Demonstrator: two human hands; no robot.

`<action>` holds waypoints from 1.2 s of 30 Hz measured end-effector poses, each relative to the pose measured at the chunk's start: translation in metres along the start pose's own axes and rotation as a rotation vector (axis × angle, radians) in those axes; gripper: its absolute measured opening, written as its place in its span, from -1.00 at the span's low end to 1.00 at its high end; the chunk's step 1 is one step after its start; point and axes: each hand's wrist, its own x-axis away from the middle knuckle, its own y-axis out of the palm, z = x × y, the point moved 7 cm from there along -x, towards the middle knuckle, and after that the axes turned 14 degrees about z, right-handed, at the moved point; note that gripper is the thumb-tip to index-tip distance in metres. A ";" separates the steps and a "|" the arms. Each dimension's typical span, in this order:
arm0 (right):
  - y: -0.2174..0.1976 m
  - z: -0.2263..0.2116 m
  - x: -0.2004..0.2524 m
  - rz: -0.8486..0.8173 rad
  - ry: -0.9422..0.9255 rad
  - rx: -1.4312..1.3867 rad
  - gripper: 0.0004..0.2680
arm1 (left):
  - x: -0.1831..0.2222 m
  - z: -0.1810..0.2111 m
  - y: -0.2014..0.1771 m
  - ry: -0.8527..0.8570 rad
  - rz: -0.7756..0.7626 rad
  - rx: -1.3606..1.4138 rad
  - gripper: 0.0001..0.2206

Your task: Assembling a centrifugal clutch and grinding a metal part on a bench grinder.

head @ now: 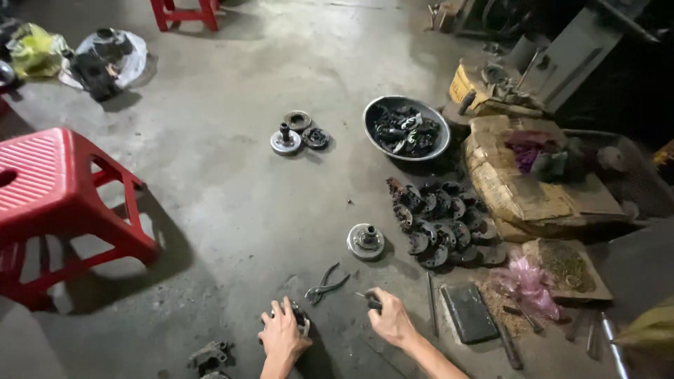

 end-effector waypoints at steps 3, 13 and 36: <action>0.000 -0.057 -0.004 -0.120 -0.036 0.004 -0.72 | 0.004 0.002 -0.011 -0.030 0.075 0.077 0.04; -0.033 -0.186 0.003 -0.100 -0.335 -0.003 -0.77 | 0.054 -0.027 -0.105 -0.560 0.052 1.600 -0.06; -0.019 -0.227 0.039 -0.254 -0.269 0.029 -0.79 | 0.100 -0.024 -0.148 -0.072 0.400 1.271 -0.03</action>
